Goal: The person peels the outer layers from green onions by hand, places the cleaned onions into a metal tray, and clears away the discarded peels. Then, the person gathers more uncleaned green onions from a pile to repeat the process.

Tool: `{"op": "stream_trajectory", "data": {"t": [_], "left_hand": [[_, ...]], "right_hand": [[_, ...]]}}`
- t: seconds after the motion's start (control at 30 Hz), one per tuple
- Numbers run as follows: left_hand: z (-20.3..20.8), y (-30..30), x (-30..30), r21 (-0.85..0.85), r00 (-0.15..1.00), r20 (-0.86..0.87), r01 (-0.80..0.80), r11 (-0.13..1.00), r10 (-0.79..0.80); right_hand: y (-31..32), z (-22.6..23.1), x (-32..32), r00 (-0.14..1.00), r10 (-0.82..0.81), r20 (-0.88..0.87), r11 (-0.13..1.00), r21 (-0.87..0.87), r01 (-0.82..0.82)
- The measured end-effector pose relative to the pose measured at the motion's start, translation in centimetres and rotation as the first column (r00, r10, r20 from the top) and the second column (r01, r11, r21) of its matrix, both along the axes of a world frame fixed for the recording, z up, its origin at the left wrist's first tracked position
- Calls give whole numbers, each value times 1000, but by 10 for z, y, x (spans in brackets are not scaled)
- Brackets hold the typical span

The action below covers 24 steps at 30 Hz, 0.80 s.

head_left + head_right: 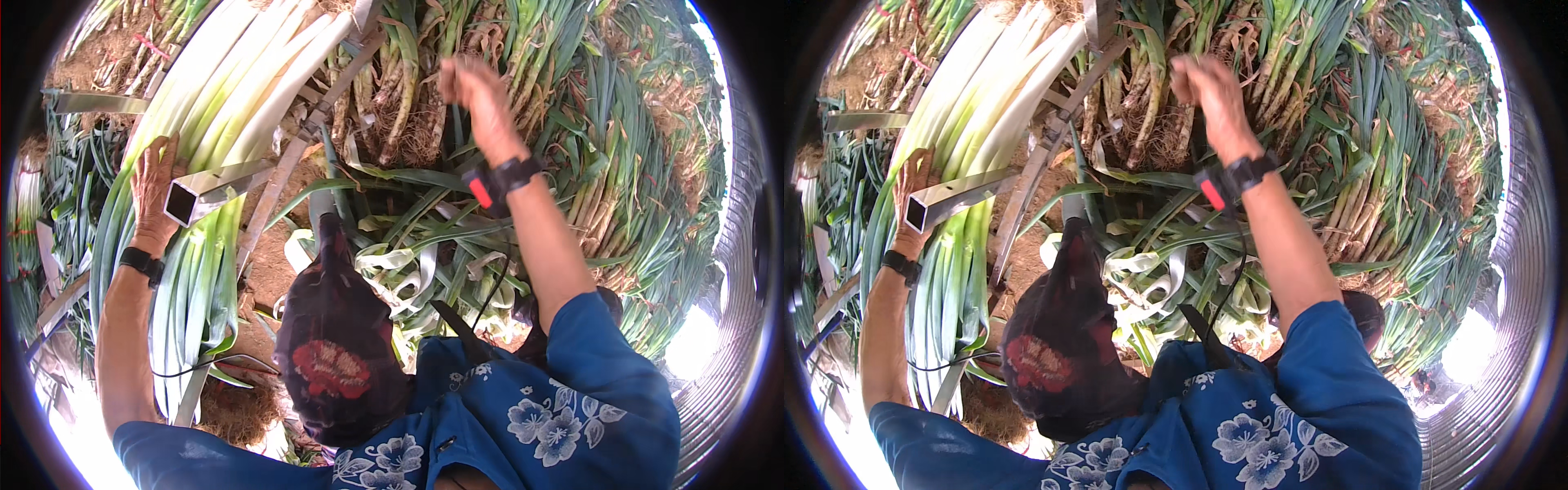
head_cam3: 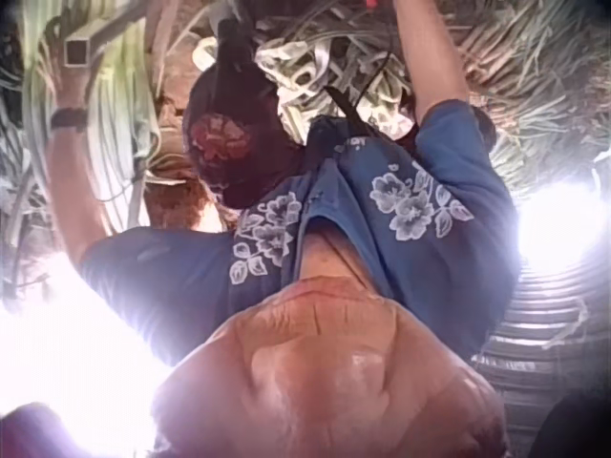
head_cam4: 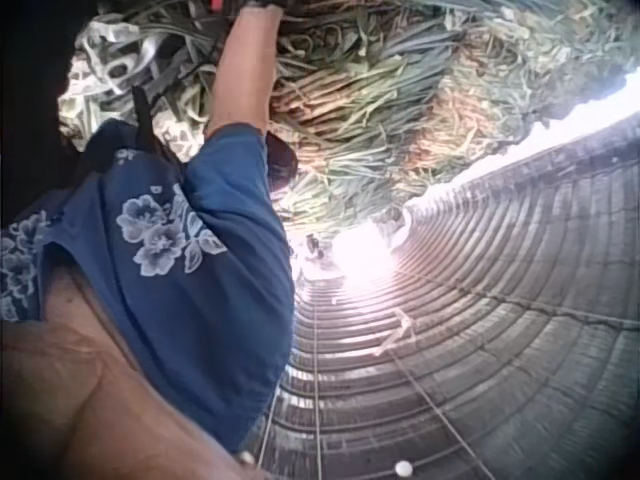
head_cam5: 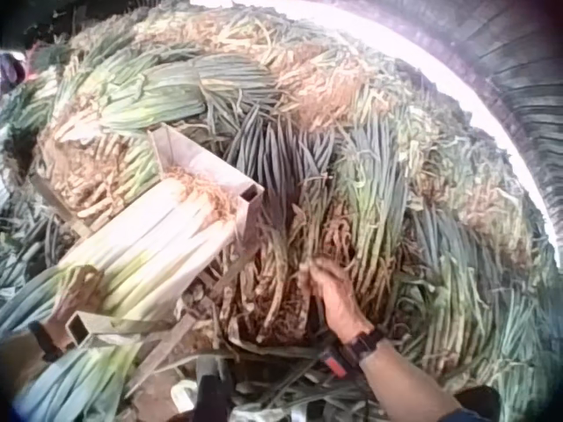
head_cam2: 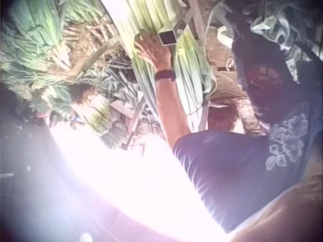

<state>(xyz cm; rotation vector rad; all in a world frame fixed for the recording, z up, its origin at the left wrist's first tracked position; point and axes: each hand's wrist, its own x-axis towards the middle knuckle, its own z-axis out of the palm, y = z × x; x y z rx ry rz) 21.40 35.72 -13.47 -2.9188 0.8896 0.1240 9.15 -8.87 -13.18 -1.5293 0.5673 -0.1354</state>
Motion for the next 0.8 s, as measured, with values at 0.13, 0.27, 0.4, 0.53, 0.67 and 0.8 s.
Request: {"op": "stream_trajectory", "data": {"t": [0.13, 0.27, 0.4, 0.53, 0.67, 0.8], "left_hand": [[-32, 41, 9, 244, 999, 26, 14, 970, -21], [-54, 37, 14, 120, 992, 75, 96, 988, -106], [-52, 49, 18, 160, 996, 38, 72, 984, -79], [-47, 39, 24, 161, 991, -91, 110, 981, -96], [-41, 76, 46, 271, 963, -256, 157, 950, -86], [-1, 34, 65, 212, 968, -241, -16, 977, 68]], "right_hand": [[41, -90, -47, 924, -163, -346, 952, 189, 239], [52, -166, -29, 869, -217, -444, 877, -480, -26], [62, -157, -5, 812, -325, -485, 823, -567, -9], [37, -150, -17, 772, -483, -414, 812, 118, 571], [43, -118, -27, 831, -313, -460, 722, 453, 523], [70, -132, -37, 796, 48, -604, 928, 322, 188]]}}
